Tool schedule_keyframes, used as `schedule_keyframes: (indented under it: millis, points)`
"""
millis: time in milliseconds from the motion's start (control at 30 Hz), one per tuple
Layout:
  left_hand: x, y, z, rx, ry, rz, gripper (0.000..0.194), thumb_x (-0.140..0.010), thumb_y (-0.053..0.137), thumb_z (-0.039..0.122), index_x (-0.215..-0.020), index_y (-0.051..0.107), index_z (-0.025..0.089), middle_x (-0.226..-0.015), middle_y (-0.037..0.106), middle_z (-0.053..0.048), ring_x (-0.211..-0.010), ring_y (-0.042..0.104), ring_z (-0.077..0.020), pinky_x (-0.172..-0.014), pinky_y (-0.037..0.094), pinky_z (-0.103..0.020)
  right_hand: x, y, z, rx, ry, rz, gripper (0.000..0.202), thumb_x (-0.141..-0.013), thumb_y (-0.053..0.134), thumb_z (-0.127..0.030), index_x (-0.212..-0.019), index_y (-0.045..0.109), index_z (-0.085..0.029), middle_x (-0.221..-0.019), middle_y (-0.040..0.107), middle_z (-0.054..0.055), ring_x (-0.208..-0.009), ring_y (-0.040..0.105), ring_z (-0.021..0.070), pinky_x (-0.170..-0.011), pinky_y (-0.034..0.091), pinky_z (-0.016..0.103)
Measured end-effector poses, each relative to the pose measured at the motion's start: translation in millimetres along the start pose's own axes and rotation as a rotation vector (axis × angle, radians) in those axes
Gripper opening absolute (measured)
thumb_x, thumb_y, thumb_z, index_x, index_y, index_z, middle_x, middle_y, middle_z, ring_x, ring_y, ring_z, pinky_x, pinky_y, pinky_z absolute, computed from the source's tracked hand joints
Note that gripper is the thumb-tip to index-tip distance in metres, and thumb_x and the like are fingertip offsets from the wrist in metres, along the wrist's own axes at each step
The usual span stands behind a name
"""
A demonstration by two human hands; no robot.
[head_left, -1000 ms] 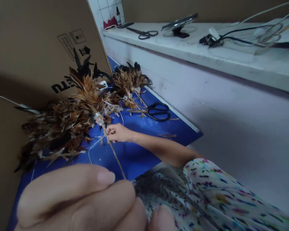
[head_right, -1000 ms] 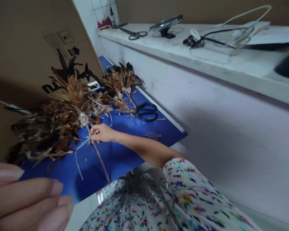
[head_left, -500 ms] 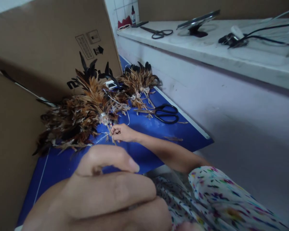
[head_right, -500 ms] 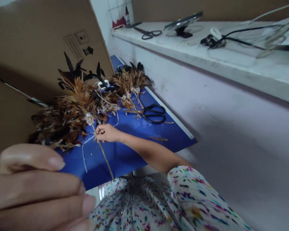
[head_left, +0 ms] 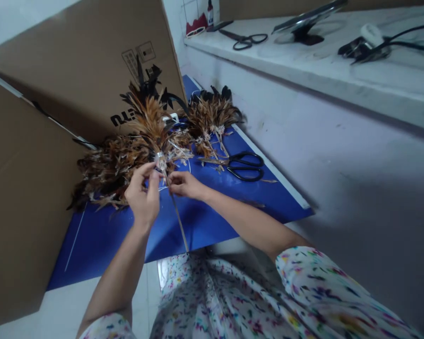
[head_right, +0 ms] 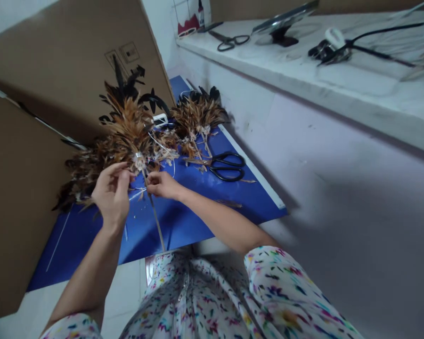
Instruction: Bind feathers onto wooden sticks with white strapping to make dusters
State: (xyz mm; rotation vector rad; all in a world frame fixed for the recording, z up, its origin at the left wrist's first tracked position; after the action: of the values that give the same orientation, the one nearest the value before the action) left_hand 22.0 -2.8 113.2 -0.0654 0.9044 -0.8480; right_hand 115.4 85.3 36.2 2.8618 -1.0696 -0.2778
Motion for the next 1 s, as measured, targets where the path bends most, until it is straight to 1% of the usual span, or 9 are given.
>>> schedule_keyframes:
  millis: [100,200,400,533,667,767,833,900,1000]
  points:
    - [11,10.7,-46,0.06,-0.308,0.025,0.034,-0.083,0.061,0.04,-0.108,0.066,0.018,-0.096,0.068,-0.005,-0.085,0.064,-0.0162,-0.081,0.05,-0.03,6,-2,0,-0.015,0.034,0.038,0.009,-0.063,0.056,-0.014,-0.071,0.052,-0.016,-0.055,0.055,-0.007,-0.045,0.049,0.0061,-0.044,0.041,0.018]
    - [24,26.5,-59,0.278,-0.494,-0.115,0.033,-0.082,0.06,0.045,-0.093,0.071,0.016,-0.087,0.07,-0.006,-0.083,0.064,-0.0177,-0.082,0.049,-0.032,12,-2,-2,-0.027,0.025,0.03,0.009,-0.063,0.055,-0.015,-0.071,0.052,-0.016,-0.056,0.056,-0.007,-0.044,0.049,0.0058,-0.043,0.041,0.018]
    - [34,40.2,-54,0.535,-0.647,-0.048,0.03,-0.063,0.079,0.035,-0.086,0.073,0.017,-0.085,0.071,-0.005,-0.08,0.066,-0.0163,-0.078,0.05,-0.029,18,1,-2,-0.011,0.037,0.0,0.007,-0.066,0.054,-0.017,-0.07,0.048,-0.017,-0.054,0.056,-0.008,-0.041,0.047,0.0038,-0.043,0.038,0.016]
    - [39,42.2,-60,0.593,-0.681,-0.048,0.03,-0.062,0.08,0.036,-0.085,0.073,0.018,-0.085,0.071,-0.005,-0.079,0.066,-0.0165,-0.074,0.051,-0.029,21,4,2,-0.007,0.055,-0.004,0.011,-0.068,0.058,-0.02,-0.074,0.049,-0.017,-0.054,0.053,-0.009,-0.042,0.048,0.0039,-0.043,0.038,0.016]
    - [43,37.3,-66,0.608,-0.674,-0.104,0.032,-0.066,0.078,0.04,-0.09,0.072,0.02,-0.09,0.071,-0.006,-0.082,0.066,-0.0171,-0.075,0.052,-0.03,22,4,4,0.015,0.045,-0.003,0.013,-0.07,0.061,-0.02,-0.075,0.05,-0.017,-0.056,0.055,-0.007,-0.042,0.048,0.0038,-0.044,0.039,0.016]
    - [41,19.8,-77,0.554,-0.644,-0.121,0.03,-0.073,0.072,0.044,-0.09,0.071,0.019,-0.079,0.07,-0.004,-0.07,0.064,-0.0138,-0.07,0.051,-0.028,22,3,6,0.019,0.056,0.011,0.014,-0.069,0.062,-0.021,-0.076,0.05,-0.017,-0.058,0.058,-0.006,-0.043,0.049,0.0045,-0.044,0.04,0.017]
    - [38,-1.9,-93,0.427,-0.579,-0.092,0.027,-0.075,0.069,0.041,-0.088,0.071,0.017,-0.072,0.067,-0.003,-0.063,0.062,-0.012,-0.066,0.05,-0.027,23,1,7,0.027,0.079,0.028,0.014,-0.069,0.063,-0.021,-0.077,0.051,-0.017,-0.059,0.059,-0.005,-0.043,0.05,0.005,-0.044,0.04,0.018]
    - [33,-31.9,-118,0.281,-0.557,-0.005,0.022,-0.074,0.069,0.034,-0.086,0.069,0.016,-0.064,0.064,-0.001,-0.056,0.059,-0.0105,-0.062,0.049,-0.025,23,0,8,0.049,0.09,0.034,0.014,-0.07,0.063,-0.022,-0.077,0.052,-0.016,-0.06,0.06,-0.004,-0.044,0.051,0.0051,-0.045,0.04,0.018]
    - [21,-89.3,-170,0.016,-0.544,0.149,0.018,-0.077,0.06,0.025,-0.092,0.062,0.015,-0.065,0.062,0.001,-0.054,0.057,-0.0099,-0.06,0.048,-0.025,24,-2,9,0.078,0.092,0.037,0.014,-0.072,0.064,-0.023,-0.077,0.052,-0.016,-0.061,0.06,-0.004,-0.045,0.05,0.0048,-0.045,0.04,0.018]
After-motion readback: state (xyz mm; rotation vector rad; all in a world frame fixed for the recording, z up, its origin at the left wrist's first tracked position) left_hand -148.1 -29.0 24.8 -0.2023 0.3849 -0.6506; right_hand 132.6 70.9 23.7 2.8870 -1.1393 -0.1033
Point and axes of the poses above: each hand's wrist, its own x-axis away from the middle knuckle, its own y-axis out of the palm, z = x × y, the point moved 2 cm from there along -x, towards the middle knuckle
